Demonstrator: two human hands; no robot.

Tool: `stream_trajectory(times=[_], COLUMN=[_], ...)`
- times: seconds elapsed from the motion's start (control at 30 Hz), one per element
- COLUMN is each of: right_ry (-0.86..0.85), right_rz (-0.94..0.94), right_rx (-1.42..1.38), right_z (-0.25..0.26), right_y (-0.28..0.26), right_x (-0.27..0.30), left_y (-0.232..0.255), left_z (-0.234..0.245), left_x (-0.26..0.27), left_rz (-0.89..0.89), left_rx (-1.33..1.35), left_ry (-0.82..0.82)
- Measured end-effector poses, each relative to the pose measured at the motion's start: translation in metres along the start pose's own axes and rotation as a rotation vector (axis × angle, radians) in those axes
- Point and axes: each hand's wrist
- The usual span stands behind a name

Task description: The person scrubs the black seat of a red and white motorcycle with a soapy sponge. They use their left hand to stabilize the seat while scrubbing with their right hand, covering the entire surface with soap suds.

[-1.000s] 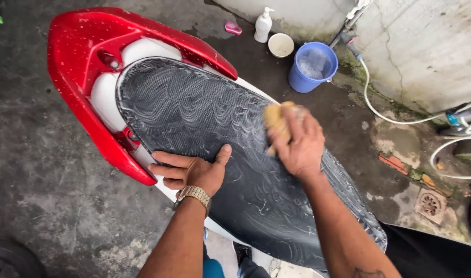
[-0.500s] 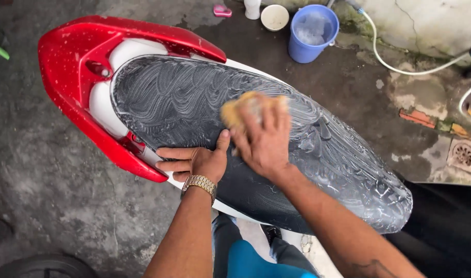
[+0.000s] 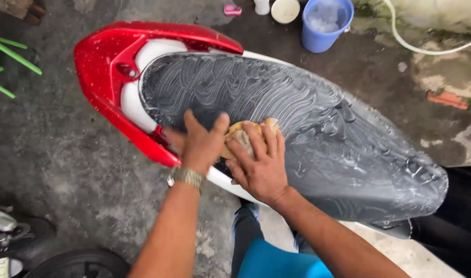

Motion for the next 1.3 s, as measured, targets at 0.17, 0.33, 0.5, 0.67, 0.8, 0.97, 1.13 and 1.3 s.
stream_trajectory(times=[0.17,0.33,0.5,0.67,0.8,0.97,1.13,1.3], right_ry=[0.011,0.034,-0.17,-0.142,-0.063,-0.017,0.077,0.114], right_rz=[0.13,0.261,0.315,0.276,0.084,-0.068,-0.284,-0.583], right_rx=[0.013,0.034,0.046,-0.046,0.041,-0.082,0.064,0.113], right_z=[-0.019,-0.001,-0.001,-0.017,-0.013,0.0,-0.002,-0.013], right_y=[-0.045,-0.033,-0.042,-0.053,-0.063,-0.04,-0.028,-0.001], right_x=[-0.021,-0.004,0.003,-0.014,0.003,-0.01,-0.005,-0.021], left_y=[0.044,0.076,0.097,0.104,0.102,0.098,0.067,0.059], left_z=[0.031,0.01,0.016,0.028,0.036,0.036,0.018,0.001], left_x=[-0.002,0.016,0.016,0.02,0.018,0.011,-0.003,-0.012], left_rz=[-0.111,0.0,0.192,0.198,0.183,0.156,0.022,0.031], left_rx=[-0.497,-0.62,-0.665,-0.642,-0.617,-0.606,-0.621,-0.62], left_ry=[0.009,-0.159,-0.38,-0.473,-0.532,-0.535,-0.435,-0.286])
Point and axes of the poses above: each hand's wrist, its own x-axis away from the middle knuckle, its own z-axis out of the back of the hand, y = z × x, and after that the axes turned 7 degrees about -y, right-handed
